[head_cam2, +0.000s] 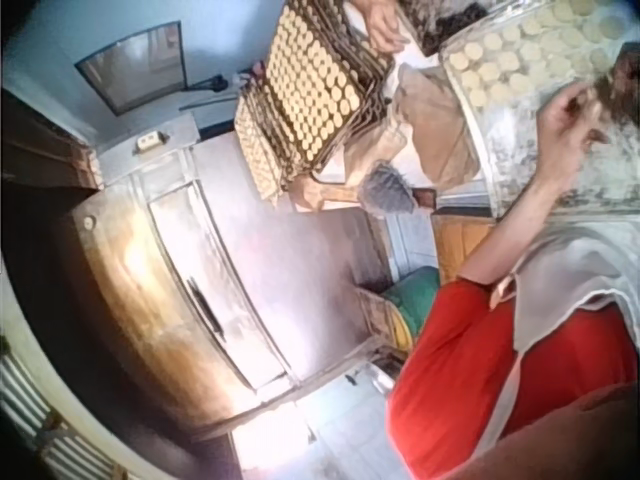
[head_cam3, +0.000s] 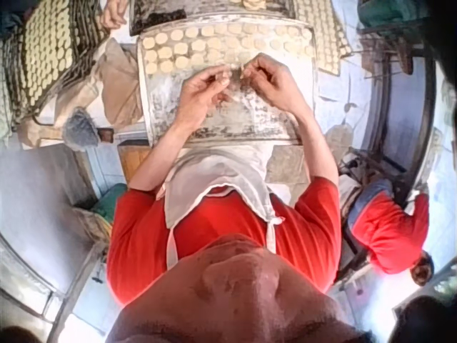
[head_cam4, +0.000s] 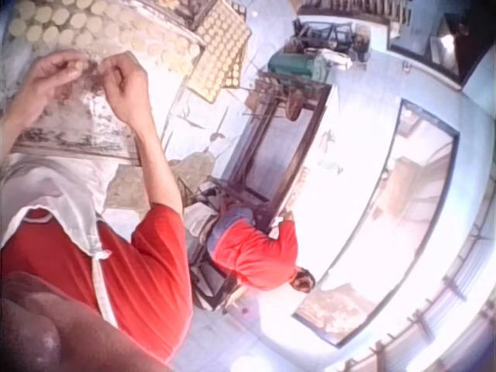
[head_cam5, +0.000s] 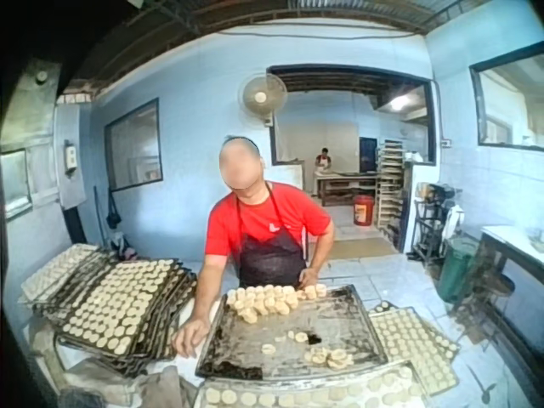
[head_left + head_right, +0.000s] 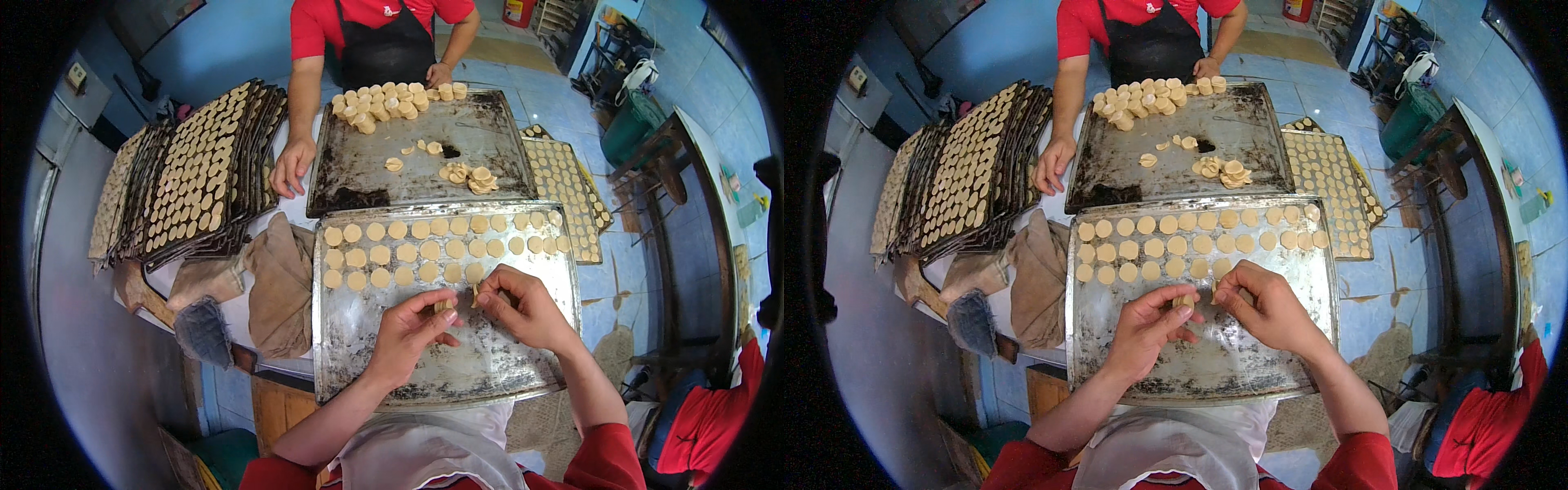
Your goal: The person assembles small round cookies by hand, pressing two halves together and placing them on a metal baking tray. Another person in a red shirt works nearby, also handling cookies on separate trays. The camera wearer continues the repetitive assembly process throughout the clip.
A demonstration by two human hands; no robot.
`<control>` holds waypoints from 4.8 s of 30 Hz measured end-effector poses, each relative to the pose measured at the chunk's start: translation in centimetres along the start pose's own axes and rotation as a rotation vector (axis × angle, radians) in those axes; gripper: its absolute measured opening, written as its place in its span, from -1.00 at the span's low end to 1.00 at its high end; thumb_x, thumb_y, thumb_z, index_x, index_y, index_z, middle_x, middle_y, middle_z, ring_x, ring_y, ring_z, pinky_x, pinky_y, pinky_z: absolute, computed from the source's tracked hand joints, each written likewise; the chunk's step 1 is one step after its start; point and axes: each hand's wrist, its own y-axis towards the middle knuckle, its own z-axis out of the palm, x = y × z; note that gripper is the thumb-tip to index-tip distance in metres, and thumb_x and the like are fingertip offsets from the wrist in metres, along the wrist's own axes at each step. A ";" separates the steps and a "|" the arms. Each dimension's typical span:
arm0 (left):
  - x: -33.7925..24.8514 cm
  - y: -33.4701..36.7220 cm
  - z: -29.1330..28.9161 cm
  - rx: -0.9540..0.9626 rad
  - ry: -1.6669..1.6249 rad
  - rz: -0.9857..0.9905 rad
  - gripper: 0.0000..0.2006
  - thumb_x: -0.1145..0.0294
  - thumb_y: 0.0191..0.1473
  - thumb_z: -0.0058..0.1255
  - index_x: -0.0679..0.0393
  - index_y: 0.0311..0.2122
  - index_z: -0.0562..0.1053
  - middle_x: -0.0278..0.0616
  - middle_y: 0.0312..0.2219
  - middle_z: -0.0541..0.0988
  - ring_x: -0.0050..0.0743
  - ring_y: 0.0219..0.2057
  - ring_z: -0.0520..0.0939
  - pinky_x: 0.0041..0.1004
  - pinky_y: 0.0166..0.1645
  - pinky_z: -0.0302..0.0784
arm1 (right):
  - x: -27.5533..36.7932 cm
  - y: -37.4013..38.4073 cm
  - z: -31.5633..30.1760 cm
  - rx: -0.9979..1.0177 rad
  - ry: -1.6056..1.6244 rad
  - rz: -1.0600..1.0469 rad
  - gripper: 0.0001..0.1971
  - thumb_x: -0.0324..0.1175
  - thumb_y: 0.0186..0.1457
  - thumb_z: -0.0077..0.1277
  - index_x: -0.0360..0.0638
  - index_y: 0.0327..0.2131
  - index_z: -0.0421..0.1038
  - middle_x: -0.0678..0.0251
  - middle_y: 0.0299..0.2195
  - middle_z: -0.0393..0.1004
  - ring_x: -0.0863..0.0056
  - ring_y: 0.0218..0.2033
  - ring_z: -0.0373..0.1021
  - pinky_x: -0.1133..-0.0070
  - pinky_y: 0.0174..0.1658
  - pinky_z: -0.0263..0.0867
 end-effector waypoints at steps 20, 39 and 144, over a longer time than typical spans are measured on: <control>0.7 0.0 0.7 -0.037 0.133 0.125 -0.88 0.52 0.35 0.14 0.30 -0.10 0.64 -0.19 -0.06 0.60 -0.53 -0.32 0.65 -0.51 -0.42 0.62 | -0.1 -0.7 1.4 0.016 0.087 -0.069 -0.81 -0.30 0.41 0.18 -0.23 -0.18 0.49 0.42 -0.34 0.47 0.66 -0.30 0.35 0.57 -0.22 0.32; 1.4 0.7 2.4 0.012 -0.042 -0.007 -0.58 0.51 0.43 0.04 0.24 0.35 0.43 -0.09 0.14 0.59 -0.32 0.05 0.69 -0.31 0.02 0.80 | -4.2 1.3 -0.7 -0.321 -0.523 -0.105 -0.88 -0.39 0.24 0.22 -0.25 -0.27 0.61 0.01 -0.29 0.61 -0.07 -0.30 0.57 0.17 -0.22 0.46; 3.7 2.5 7.5 0.177 0.096 -0.054 -0.82 0.47 0.45 0.04 0.31 0.03 0.56 -0.16 0.04 0.63 -0.36 0.07 0.68 -0.25 0.09 0.80 | -3.3 -7.7 -3.6 -0.218 -0.005 0.021 -0.90 -0.43 0.36 0.15 -0.26 -0.17 0.56 0.28 -0.38 0.63 0.57 -0.39 0.48 0.54 -0.29 0.38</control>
